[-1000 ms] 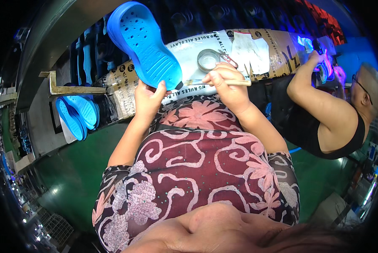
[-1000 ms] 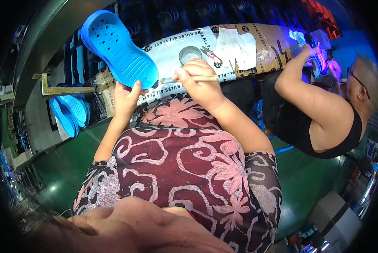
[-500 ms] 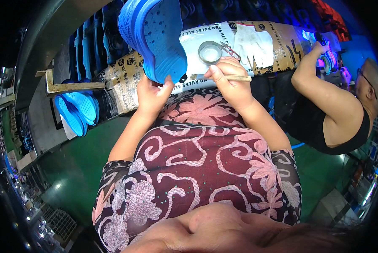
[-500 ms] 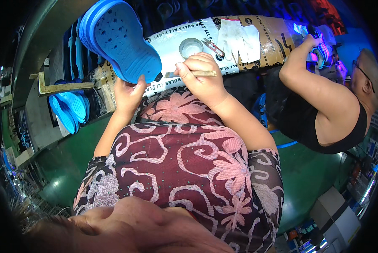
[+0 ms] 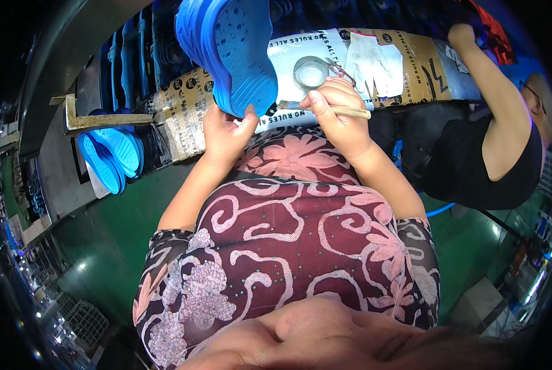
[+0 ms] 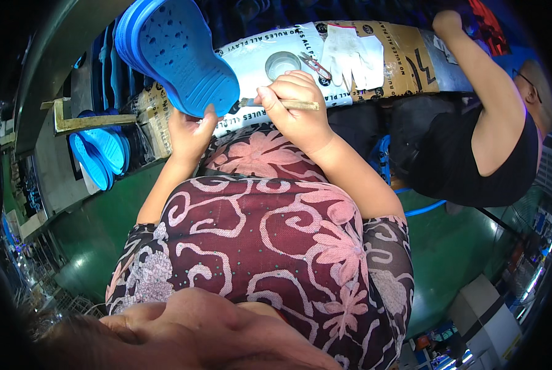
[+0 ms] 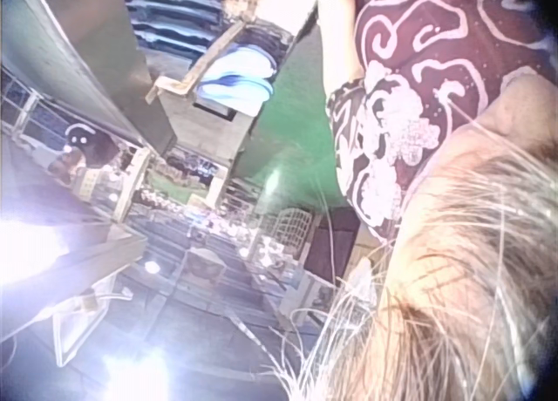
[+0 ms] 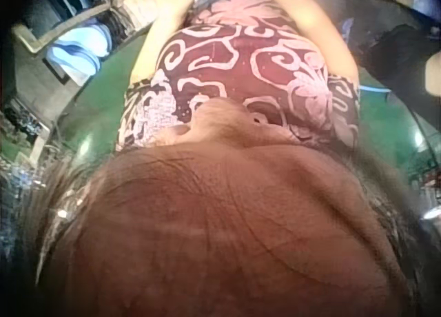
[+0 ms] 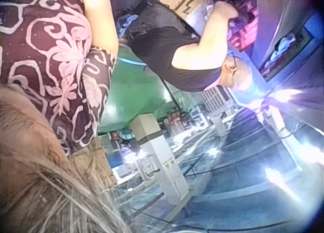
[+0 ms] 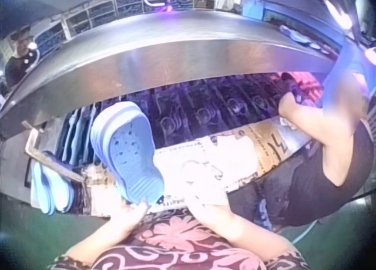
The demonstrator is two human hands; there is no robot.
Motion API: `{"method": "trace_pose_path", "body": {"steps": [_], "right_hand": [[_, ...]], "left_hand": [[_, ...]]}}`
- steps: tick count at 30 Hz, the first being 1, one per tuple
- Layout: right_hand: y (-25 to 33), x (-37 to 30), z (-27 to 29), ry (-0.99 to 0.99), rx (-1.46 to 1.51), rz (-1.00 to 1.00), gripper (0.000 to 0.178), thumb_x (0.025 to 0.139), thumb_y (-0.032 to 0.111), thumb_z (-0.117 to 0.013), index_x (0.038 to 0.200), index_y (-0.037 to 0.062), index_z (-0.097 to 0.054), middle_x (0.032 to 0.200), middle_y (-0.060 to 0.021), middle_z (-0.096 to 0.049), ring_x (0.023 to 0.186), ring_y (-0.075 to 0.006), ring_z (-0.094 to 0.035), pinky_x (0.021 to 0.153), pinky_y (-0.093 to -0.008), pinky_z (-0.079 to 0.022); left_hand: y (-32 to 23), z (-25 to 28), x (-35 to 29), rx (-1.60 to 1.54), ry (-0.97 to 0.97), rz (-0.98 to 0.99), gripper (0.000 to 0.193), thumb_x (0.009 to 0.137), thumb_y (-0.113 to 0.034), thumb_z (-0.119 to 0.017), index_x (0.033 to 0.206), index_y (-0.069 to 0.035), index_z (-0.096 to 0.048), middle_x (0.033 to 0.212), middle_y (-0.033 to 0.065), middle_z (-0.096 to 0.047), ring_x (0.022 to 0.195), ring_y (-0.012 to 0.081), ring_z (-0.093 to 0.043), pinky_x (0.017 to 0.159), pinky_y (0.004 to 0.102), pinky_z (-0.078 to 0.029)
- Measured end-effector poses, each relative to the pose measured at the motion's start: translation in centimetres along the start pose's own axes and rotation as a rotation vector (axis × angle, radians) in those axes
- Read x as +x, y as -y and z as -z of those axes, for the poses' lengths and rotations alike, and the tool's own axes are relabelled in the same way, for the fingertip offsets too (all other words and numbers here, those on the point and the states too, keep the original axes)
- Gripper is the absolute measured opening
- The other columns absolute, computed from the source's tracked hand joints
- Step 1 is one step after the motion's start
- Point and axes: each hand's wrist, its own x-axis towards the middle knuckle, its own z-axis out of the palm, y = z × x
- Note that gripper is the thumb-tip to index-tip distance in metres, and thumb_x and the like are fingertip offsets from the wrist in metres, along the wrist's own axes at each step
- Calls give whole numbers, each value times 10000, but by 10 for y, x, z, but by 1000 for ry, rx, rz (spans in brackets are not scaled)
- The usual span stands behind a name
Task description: The person applies liquid to shoe soles using a brush and places them onto an overhead conveyor.
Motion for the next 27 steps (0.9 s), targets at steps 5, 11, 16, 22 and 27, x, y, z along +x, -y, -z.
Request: {"method": "trace_pose_path", "body": {"steps": [5,11,16,22,27], "right_hand": [[9,4,-2,116,-80,60,212,825,178,-576,669,52,-646,624,-65,-593,624,-242,-551,785,-375,-414],[9,0,-1,128,-120,70,218,830,164,-569,658,55,-648,617,-54,-599,616,-235,-555,804,-378,-413],[9,-1,2,27,-9,38,221,814,156,-599,625,50,-643,586,-58,-602,572,-219,-546,768,-320,-412],[11,4,1,62,-62,35,251,867,157,-538,670,49,-650,615,-54,-607,595,-197,-548,777,-342,-405],[11,3,-5,71,-59,60,256,865,159,-536,662,51,-647,593,-48,-586,587,-198,-536,795,-356,-406]], "left_hand": [[-1,-8,1,-146,-125,62,250,718,-8,-620,955,21,-547,834,85,-628,745,121,-582,690,270,-472],[2,-10,3,-115,-116,-11,260,706,0,-623,956,14,-552,821,91,-628,733,133,-600,673,274,-476],[-1,-9,6,-5,-139,-71,231,691,1,-626,917,5,-581,766,103,-625,693,156,-613,643,273,-478],[4,-8,6,102,-112,-188,237,684,-1,-632,916,0,-579,757,110,-624,667,188,-621,630,281,-480],[5,-10,7,63,-152,-219,241,680,1,-635,914,-3,-577,758,109,-624,661,186,-619,616,277,-480]]}}
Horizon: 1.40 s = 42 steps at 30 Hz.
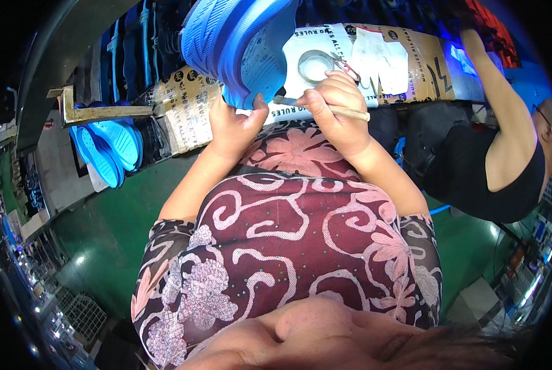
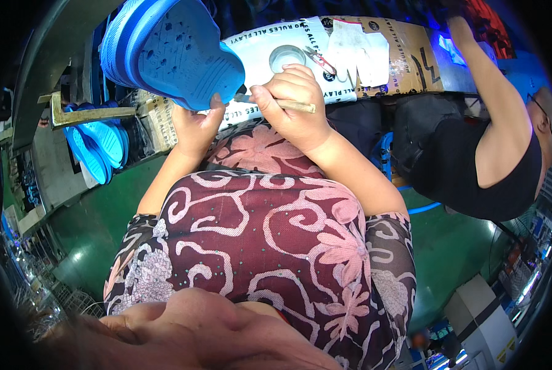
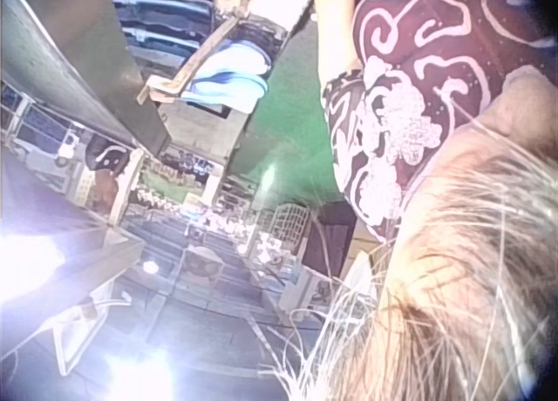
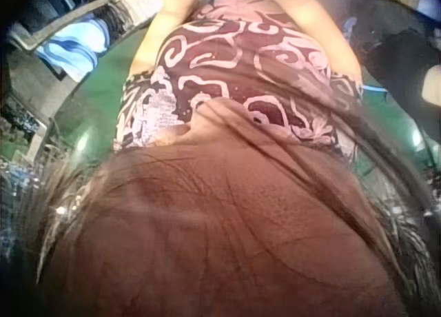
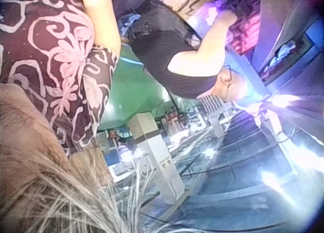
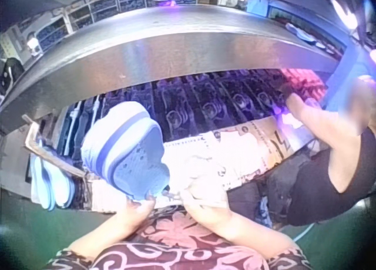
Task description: The person applies liquid to shoe soles using a brush and places them onto an overhead conveyor.
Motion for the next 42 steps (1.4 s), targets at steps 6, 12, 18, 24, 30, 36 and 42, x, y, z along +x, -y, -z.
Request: {"method": "trace_pose_path", "body": {"steps": [6,12,18,24,30,36,42], "right_hand": [[-3,-6,15,-97,132,-140,287,878,152,-519,647,19,-626,573,-55,-569,558,-175,-520,729,-338,-408],[-21,-25,30,-251,367,-458,332,938,222,-465,739,1,-612,694,-32,-605,600,-73,-515,567,-208,-414],[-25,-54,34,-382,366,-489,334,933,224,-469,747,-17,-607,666,-56,-607,593,-105,-541,586,-231,-436],[-25,-67,40,-452,299,-570,323,919,200,-488,725,-23,-617,613,-41,-574,557,-96,-505,542,-232,-398],[-31,-62,34,-446,372,-584,343,935,204,-460,706,-15,-593,618,-41,-551,578,-97,-488,573,-232,-394],[-41,-65,23,-421,381,-630,407,952,283,-400,719,-2,-574,662,-67,-555,587,-125,-481,585,-257,-380],[-38,-19,-2,-316,744,-593,536,972,369,-287,674,12,-551,711,-83,-541,684,-153,-480,680,-276,-386]], "left_hand": [[-1,2,2,-73,-10,77,253,687,8,-638,931,10,-576,796,97,-627,713,154,-612,652,261,-478],[-45,17,36,-329,-10,251,478,757,-27,-635,1166,34,-394,949,146,-590,766,198,-620,642,283,-519],[-98,39,65,-602,528,432,725,724,-228,-684,1273,41,-295,968,146,-576,601,137,-590,440,221,-482],[-159,-59,167,-612,983,321,584,703,-104,-583,1233,24,-374,765,111,-569,432,137,-540,382,248,-474],[-195,-167,282,-1285,614,571,348,828,-232,-625,1067,-8,-506,964,197,-619,876,278,-633,827,297,-521],[-111,-97,178,-1121,946,441,351,861,-268,-576,1120,-40,-510,926,168,-629,813,212,-639,755,294,-508],[13,118,20,-496,295,706,392,871,-229,-570,1205,-42,-487,965,119,-613,815,180,-617,727,277,-506]]}}
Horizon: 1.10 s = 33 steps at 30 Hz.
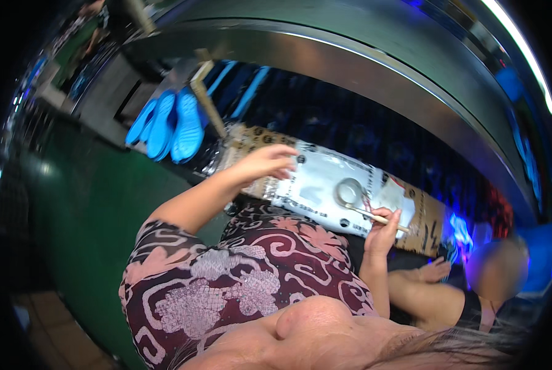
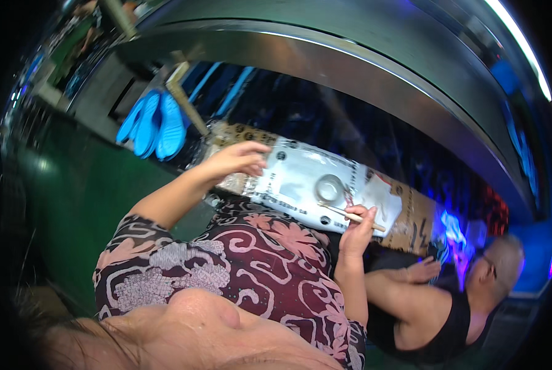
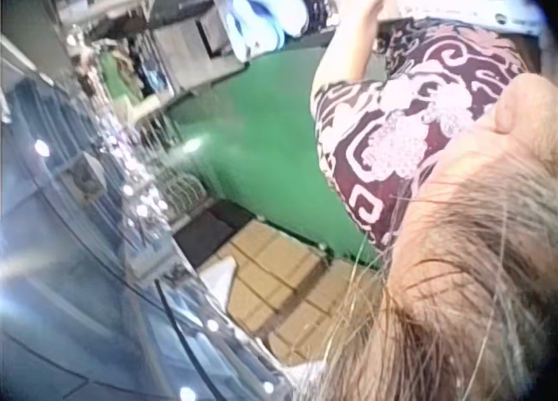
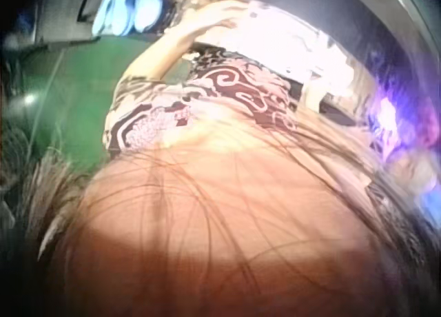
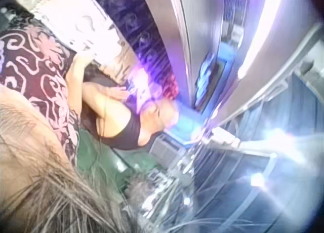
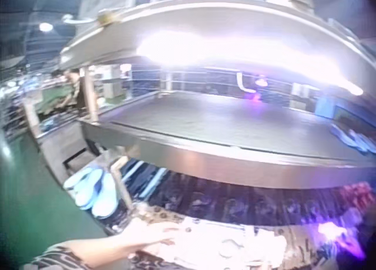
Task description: The person applies liquid to shoe soles using a brush and places them onto an overhead conveyor.
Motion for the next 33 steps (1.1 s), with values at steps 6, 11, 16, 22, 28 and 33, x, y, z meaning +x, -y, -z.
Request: {"method": "trace_pose_path", "body": {"steps": [6,11,16,22,28,33], "right_hand": [[-4,35,-122,636,-304,187,399,954,300,-361,838,-9,-584,818,-73,-539,686,-153,-486,740,-292,-415],[-34,34,-250,1033,-685,-70,300,921,213,-436,1157,55,-533,916,-87,-571,812,-153,-536,721,-272,-440],[-104,33,-331,1285,-777,52,481,872,259,-537,1286,42,-425,1161,-181,-533,1097,-278,-493,926,-341,-384],[-175,13,-387,1247,-845,-396,849,839,459,-554,1397,-27,-136,1334,-160,-404,639,-107,-512,552,-225,-423],[-215,14,-412,1071,-568,-731,834,812,512,-545,1367,2,-188,1221,-135,-464,529,-85,-469,362,-190,-337],[-239,11,-410,958,-631,-871,808,800,540,-544,1340,36,-215,1214,-133,-455,537,-101,-483,353,-182,-338]], "left_hand": [[78,160,-140,301,-1159,-257,379,836,-175,-609,1161,-5,-517,993,99,-588,886,152,-560,782,271,-447],[97,278,-179,286,-1356,-140,652,787,-340,-667,1254,42,-421,1171,194,-530,1098,246,-511,919,342,-400],[124,359,-153,145,-1121,127,772,782,-488,-616,1277,63,-399,1227,201,-499,1141,268,-478,956,353,-357],[117,377,-117,126,-972,208,949,724,-520,-665,1338,88,-273,1331,250,-379,1242,299,-380,1011,357,-305],[122,395,-102,85,-825,205,989,727,-566,-636,1365,67,-222,1373,221,-328,1282,300,-309,1043,384,-250],[121,374,-113,-51,-593,-70,659,796,-383,-645,1265,19,-417,1180,127,-533,1059,211,-512,923,323,-388]]}}
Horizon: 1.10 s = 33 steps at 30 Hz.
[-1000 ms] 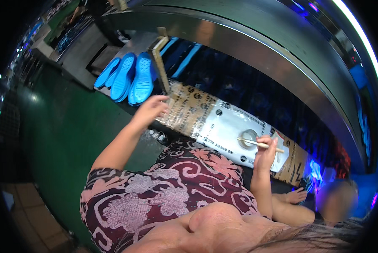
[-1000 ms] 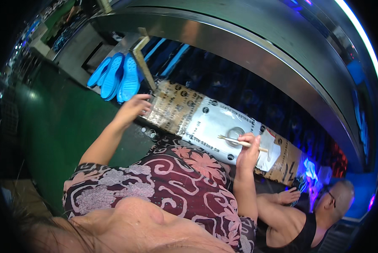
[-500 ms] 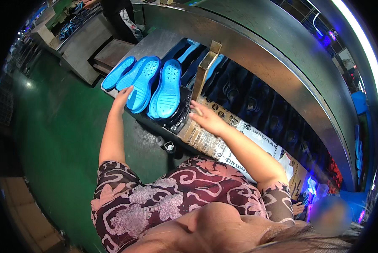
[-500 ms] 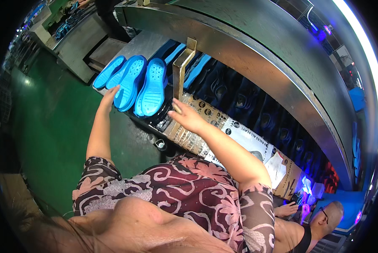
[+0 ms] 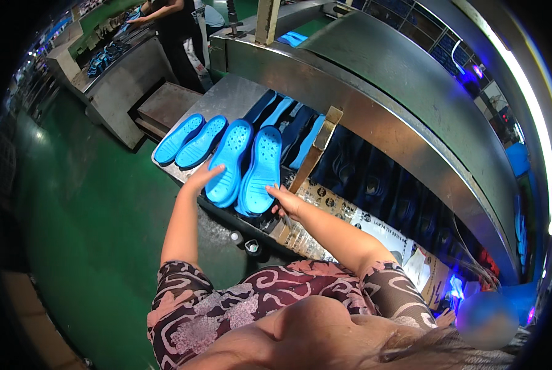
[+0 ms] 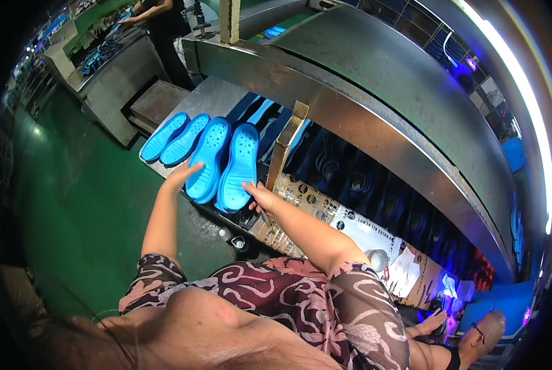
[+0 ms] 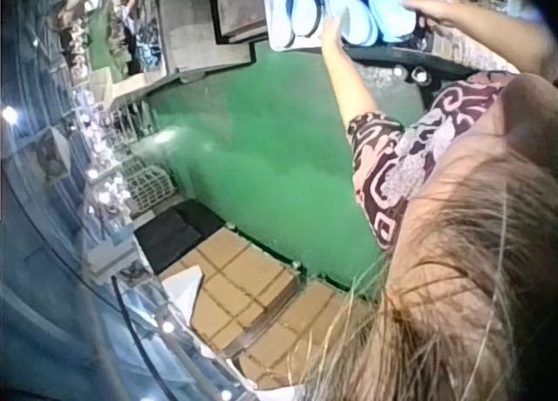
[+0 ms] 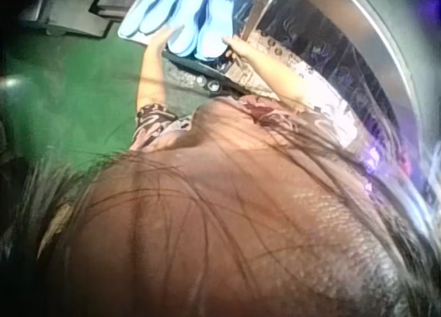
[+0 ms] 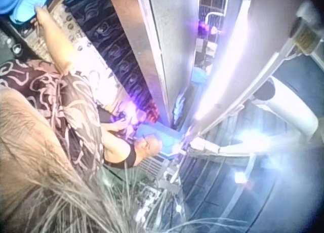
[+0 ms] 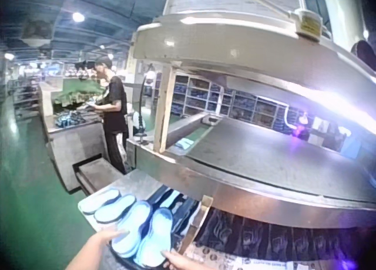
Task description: The person applies liquid to shoe soles using a brush and places them onto an overhead conveyor.
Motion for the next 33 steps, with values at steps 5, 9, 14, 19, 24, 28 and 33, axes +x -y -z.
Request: {"method": "trace_pose_path", "body": {"steps": [5,9,14,19,24,28,33], "right_hand": [[-7,-24,9,135,-202,66,692,824,481,-547,1297,57,-273,973,-80,-546,508,-74,-461,360,-200,-347],[-26,-25,33,316,-241,346,637,806,405,-611,1280,40,-392,1079,-118,-584,942,-194,-557,793,-313,-466],[-46,-65,66,342,-597,280,662,798,414,-614,1284,17,-401,1212,-182,-522,1137,-257,-483,954,-349,-369],[-91,-101,108,307,-615,221,682,797,418,-614,1301,20,-384,1233,-178,-511,1126,-252,-490,953,-342,-369],[-90,-169,122,280,-421,72,676,825,381,-593,1324,6,-335,1265,-122,-472,1151,-221,-426,986,-333,-321],[-105,-184,148,169,-410,14,684,815,408,-584,1319,23,-327,1097,-97,-522,815,-158,-464,698,-286,-375],[-93,-192,138,-37,-366,81,741,784,487,-588,1248,-58,-394,1013,-143,-593,737,-213,-568,611,-298,-464]], "left_hand": [[33,-34,-56,-214,-138,111,533,786,-275,-667,1174,46,-491,1058,128,-596,934,184,-576,834,316,-449],[41,-85,-116,-266,-328,190,592,767,-259,-695,1179,79,-437,1063,156,-574,948,209,-568,856,339,-444],[76,-163,-169,-334,-405,229,789,768,-222,-702,1324,19,-197,1191,167,-457,1053,231,-500,901,349,-422],[127,-215,-191,-85,-445,139,820,741,-285,-724,1310,46,-235,1204,195,-437,1085,241,-475,917,345,-405],[64,-243,-192,129,-266,123,831,679,-300,-755,1279,60,-306,1220,226,-427,1116,277,-461,941,352,-388],[104,-241,-116,113,23,-11,784,628,-311,-769,1217,61,-410,1116,204,-550,1010,254,-561,864,345,-455],[41,-234,-57,167,-19,59,764,628,-303,-753,1221,67,-443,1091,201,-583,978,241,-592,844,328,-472]]}}
